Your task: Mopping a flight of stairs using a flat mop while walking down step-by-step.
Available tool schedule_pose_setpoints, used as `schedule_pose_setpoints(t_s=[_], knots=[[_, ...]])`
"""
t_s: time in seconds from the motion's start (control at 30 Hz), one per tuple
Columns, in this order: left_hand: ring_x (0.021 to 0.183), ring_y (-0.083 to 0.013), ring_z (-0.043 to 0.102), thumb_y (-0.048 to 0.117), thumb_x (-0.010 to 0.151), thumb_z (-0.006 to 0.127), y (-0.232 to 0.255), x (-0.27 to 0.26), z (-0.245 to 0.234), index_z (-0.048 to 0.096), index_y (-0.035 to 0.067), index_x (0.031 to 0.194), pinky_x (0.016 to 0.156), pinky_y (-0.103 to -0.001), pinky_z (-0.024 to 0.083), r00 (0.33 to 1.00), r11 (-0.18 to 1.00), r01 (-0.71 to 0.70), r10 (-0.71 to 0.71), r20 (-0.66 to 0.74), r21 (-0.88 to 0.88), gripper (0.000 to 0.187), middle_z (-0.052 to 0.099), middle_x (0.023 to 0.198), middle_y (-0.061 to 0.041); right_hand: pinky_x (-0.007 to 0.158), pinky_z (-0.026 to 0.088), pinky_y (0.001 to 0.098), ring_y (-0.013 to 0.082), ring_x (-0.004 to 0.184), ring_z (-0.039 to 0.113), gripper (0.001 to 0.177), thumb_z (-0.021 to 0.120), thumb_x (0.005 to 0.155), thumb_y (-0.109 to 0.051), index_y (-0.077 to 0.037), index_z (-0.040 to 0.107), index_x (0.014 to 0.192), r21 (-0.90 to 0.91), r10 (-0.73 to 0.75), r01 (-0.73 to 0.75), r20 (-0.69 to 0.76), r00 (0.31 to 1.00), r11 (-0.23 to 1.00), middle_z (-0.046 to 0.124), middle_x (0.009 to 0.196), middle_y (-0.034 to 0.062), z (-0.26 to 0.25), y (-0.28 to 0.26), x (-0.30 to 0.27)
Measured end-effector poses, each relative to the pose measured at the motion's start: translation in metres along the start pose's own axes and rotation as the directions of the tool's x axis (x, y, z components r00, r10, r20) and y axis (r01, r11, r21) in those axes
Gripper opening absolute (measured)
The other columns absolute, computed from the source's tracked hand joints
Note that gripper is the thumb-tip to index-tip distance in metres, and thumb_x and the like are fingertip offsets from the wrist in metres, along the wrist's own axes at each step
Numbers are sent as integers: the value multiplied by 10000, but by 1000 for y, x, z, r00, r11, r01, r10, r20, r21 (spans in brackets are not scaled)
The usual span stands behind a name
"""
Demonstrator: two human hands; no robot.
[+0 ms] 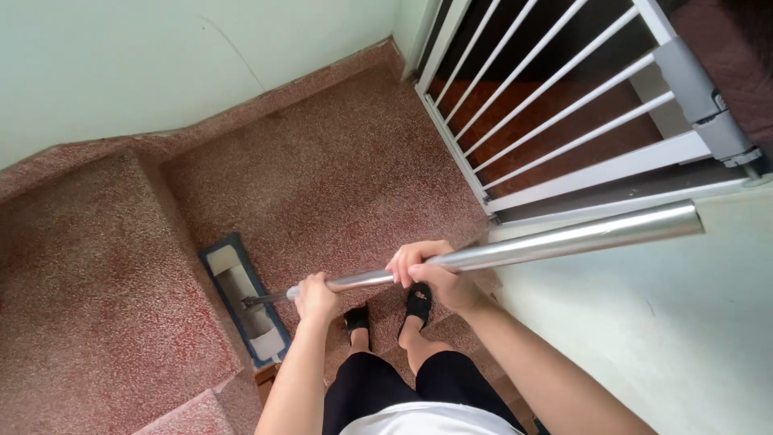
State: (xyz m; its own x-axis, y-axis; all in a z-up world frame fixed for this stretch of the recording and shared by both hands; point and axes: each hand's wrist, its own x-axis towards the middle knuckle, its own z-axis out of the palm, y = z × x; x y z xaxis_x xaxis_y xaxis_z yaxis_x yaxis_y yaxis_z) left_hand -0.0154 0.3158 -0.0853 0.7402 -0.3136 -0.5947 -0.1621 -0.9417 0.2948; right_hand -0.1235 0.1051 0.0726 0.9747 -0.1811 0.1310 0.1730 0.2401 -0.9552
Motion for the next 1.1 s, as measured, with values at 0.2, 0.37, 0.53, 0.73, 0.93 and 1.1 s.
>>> schedule_pose_setpoints(t_s=[0.2,0.37,0.53,0.73,0.93,1.1], knots=[[1227,-226,571,261,913,672,92,1,22,689,188,1168,1025,-408,492,982,999,51,-53,183,14,265,624,1239,-61,837,576,373,172,741,618,185,522,825,-58,-113,516,648,-21,43,-42,60,997,999,598,690,55,-76,-33,-27],[1181,-305,596,312,885,701,205,-7,54,692,115,1149,998,-448,491,973,972,-201,212,89,-124,330,652,1208,-126,853,577,393,183,707,616,212,543,828,-112,-115,502,620,-211,25,-23,7,1000,977,602,654,67,-137,-140,-44],[1157,-303,618,286,907,682,314,-23,98,736,120,1086,1003,-434,508,905,894,-381,412,101,-235,250,675,1207,-122,810,532,412,196,686,585,220,583,806,-165,-92,481,626,-330,23,-66,-134,991,942,577,638,70,-168,-209,-84],[1204,-193,602,277,887,715,352,-27,103,672,120,1164,1013,-368,503,871,867,-466,485,79,-176,322,664,1224,-49,607,473,334,177,598,548,303,653,808,-165,-120,471,570,-270,-47,-9,-203,978,963,534,561,26,-188,-184,-118],[1135,-168,638,278,868,738,299,-18,43,663,194,1195,998,-357,516,869,885,-465,456,190,0,347,682,1177,-10,721,533,337,180,665,585,278,654,843,-185,-124,493,624,-277,-134,88,-152,979,957,561,615,43,-165,-156,-96],[1099,-282,659,211,869,714,180,24,4,691,158,1087,943,-420,533,958,958,-284,285,-18,45,225,690,1133,-72,929,611,405,187,799,668,262,576,934,-160,-147,502,683,-202,-120,103,-70,990,974,628,714,55,-122,-74,-44]])
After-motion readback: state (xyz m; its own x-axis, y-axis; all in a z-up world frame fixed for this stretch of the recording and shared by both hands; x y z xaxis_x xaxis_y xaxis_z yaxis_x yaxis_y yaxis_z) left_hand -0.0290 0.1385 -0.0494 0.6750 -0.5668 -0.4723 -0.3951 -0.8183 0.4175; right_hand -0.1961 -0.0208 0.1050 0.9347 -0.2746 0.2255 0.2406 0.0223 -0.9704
